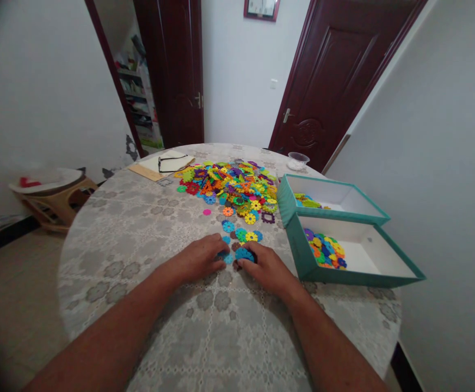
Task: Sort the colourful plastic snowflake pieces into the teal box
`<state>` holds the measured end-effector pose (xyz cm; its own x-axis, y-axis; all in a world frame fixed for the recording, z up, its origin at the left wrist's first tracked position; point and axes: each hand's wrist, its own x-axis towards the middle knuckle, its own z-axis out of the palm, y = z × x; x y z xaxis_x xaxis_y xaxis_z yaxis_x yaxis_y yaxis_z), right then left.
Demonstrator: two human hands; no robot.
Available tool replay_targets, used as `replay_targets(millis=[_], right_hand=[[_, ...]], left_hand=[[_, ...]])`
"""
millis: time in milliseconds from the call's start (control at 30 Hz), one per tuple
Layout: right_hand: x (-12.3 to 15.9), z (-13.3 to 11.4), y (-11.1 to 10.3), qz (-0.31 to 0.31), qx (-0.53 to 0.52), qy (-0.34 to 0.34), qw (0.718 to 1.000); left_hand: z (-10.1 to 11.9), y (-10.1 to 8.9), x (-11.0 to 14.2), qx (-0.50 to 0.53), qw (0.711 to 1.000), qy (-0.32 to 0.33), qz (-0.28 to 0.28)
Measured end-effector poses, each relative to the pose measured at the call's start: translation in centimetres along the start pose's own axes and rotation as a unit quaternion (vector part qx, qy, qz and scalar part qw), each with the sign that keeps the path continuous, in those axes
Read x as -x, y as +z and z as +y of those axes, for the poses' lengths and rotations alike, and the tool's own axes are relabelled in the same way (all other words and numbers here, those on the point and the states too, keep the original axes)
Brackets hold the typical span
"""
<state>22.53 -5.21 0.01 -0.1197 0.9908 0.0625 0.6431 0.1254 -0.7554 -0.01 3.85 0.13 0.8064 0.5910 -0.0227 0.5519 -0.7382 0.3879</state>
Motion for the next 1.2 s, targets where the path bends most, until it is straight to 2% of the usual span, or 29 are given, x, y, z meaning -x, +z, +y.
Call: replay_targets(millis=[167,333,733,867,1033,1200], right_hand=[[0.0,0.3,0.8,-0.017,0.033,-0.048,0.998],[-0.2,0.4,1.4,-0.014,0.072,-0.049,0.996],[-0.4,-0.5,1.4,-0.015,0.145,-0.066,0.987],[-0.3,-0.6,1.5,-0.007,0.13,-0.075,0.989],[-0.2,0.1,0.6,-0.02,0.062,-0.08,0.995],[-0.1,0.7,-0.9,-0.024,0.024,-0.03,0.999]], left_hand=[[0.7,0.1,-0.2,-0.018,0.999,-0.031,-0.002],[1.2,0.0,-0.5,-0.001,0.999,-0.05,-0.009],[0.5,1.4,-1.4,0.073,0.997,-0.001,0.025],[0.3,1.5,-1.4,0.075,0.996,0.009,0.04],[0.7,1.3,-1.4,0.027,1.0,0.003,0.001],[1.2,0.9,-1.1,0.025,1.0,0.006,0.004]])
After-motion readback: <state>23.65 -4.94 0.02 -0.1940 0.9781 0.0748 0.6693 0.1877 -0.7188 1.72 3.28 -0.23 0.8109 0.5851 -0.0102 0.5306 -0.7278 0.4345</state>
